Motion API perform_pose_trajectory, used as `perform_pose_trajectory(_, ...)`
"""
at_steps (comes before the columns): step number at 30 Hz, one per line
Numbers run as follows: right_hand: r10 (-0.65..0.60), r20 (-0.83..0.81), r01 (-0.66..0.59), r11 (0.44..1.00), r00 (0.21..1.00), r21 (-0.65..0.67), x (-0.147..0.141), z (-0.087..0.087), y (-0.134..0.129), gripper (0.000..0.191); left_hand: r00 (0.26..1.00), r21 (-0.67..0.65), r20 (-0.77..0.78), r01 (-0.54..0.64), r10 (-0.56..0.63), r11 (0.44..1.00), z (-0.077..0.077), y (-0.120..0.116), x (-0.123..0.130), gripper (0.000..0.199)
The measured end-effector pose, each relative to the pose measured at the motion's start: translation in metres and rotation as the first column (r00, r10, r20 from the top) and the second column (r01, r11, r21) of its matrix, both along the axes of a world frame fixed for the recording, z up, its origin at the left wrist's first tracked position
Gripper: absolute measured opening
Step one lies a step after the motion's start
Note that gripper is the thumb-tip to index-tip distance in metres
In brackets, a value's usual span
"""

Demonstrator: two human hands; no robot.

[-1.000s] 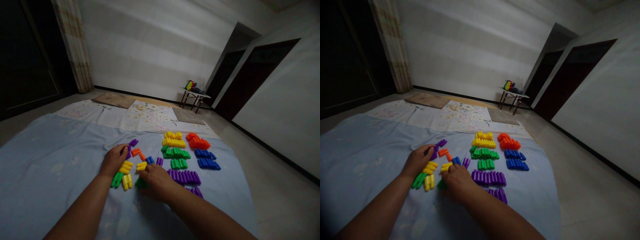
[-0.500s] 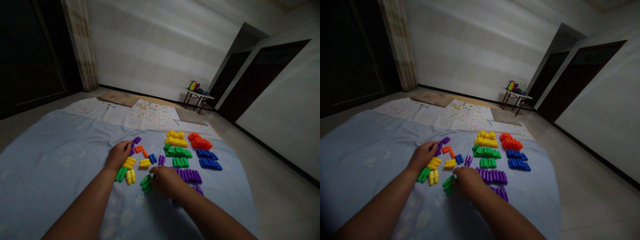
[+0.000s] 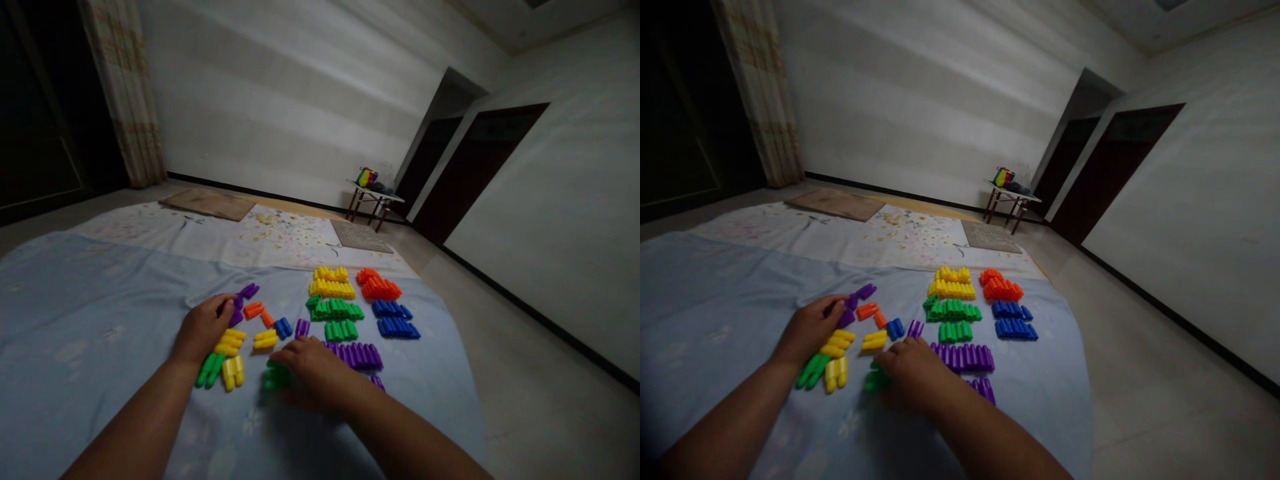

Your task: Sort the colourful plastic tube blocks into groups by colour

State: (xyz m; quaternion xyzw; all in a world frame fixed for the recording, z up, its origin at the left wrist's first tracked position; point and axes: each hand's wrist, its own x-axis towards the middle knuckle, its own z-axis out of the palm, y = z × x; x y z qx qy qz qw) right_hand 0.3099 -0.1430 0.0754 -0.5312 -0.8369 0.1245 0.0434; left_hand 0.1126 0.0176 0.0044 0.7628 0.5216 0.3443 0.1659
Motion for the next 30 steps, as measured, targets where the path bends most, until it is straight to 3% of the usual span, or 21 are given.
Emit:
perform_pose_trajectory(3, -0.240, -0.162, 0.252, 0.966, 0.957, 0.060, 0.028, 0.011, -0.003, 0.054, 1.000, 0.008, 0.000, 0.008, -0.008, 1.000, 0.001, 0.000, 0.000, 0.040)
perform_pose_trajectory(6, -0.425, -0.263, 0.467, 0.876, 0.866, 0.119, 0.067, 0.018, -0.004, 0.054, 1.000, 0.007, 0.006, 0.001, -0.001, 1.000, 0.004, 0.000, 0.000, 0.039)
perform_pose_trajectory(11, -0.625, -0.288, 0.678, 0.721, 0.726, 0.145, 0.124, 0.018, 0.006, 0.054, 1.000, -0.029, -0.004, -0.010, 0.009, 1.000, 0.005, 0.000, 0.000, 0.040)
perform_pose_trajectory(17, -0.714, -0.191, 0.739, 0.655, 0.674, 0.158, 0.152, 0.012, 0.024, 0.049, 1.000, -0.042, -0.022, -0.023, 0.022, 0.999, 0.005, 0.001, 0.000, 0.040)
perform_pose_trajectory(22, -0.735, -0.063, 0.735, 0.666, 0.676, 0.127, 0.162, 0.005, 0.032, 0.049, 0.999, -0.089, -0.046, -0.004, 0.000, 0.996, 0.007, 0.001, -0.002, 0.040)
perform_pose_trajectory(30, -0.744, -0.062, 0.747, 0.664, 0.665, 0.037, 0.163, -0.011, 0.037, 0.047, 0.998, -0.106, -0.066, -0.012, 0.005, 0.994, 0.002, 0.005, -0.003, 0.041)
